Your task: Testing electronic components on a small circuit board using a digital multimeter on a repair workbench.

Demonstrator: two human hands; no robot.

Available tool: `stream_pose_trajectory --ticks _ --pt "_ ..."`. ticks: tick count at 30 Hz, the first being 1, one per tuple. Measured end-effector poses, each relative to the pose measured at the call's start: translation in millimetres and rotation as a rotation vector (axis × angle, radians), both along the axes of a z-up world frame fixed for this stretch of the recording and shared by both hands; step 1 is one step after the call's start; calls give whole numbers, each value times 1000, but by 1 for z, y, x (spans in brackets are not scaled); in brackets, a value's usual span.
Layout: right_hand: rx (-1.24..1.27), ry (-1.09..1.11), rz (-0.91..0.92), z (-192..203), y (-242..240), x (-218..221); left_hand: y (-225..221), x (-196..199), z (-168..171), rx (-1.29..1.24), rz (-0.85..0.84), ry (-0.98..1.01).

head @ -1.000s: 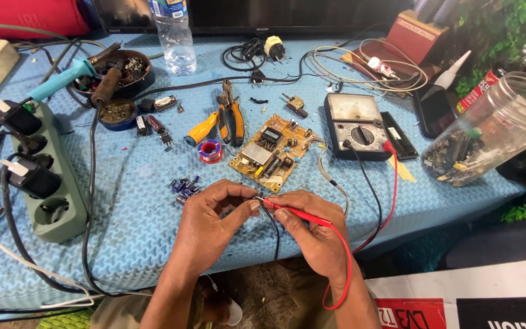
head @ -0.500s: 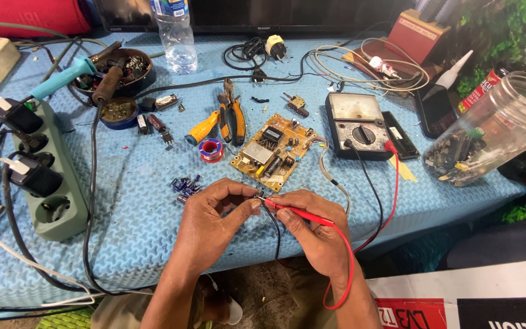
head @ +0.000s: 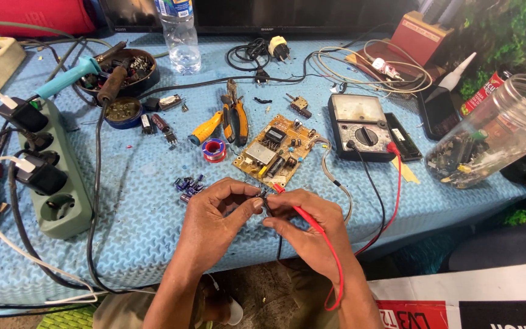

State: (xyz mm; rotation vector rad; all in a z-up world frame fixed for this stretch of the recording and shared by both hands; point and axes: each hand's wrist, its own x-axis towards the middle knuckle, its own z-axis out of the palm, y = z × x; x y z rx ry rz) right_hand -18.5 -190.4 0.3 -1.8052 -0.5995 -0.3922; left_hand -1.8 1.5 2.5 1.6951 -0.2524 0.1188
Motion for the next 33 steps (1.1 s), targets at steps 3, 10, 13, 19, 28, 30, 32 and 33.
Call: stream_pose_trajectory --ticks 3,10,13,19,28,30,32,33 --pt "-12 -32 -71 -1 1 2 -1 1 -3 4 4 -23" --pt "7 16 -161 -1 4 2 -2 1 -3 -21 13 -10" --pt "17 43 -170 -1 4 2 -2 1 -8 -129 67 46" --pt "50 66 -168 -4 3 3 -6 2 -10 43 196 -193" --pt "34 62 -159 -3 1 2 -16 3 -18 275 218 -384" --pt "12 36 -157 -2 1 2 -17 3 -15 232 262 -446" --pt "88 30 -146 -1 2 4 -16 0 -6 170 272 -431" --pt "162 24 -136 0 3 5 -16 -2 -1 107 282 -415"
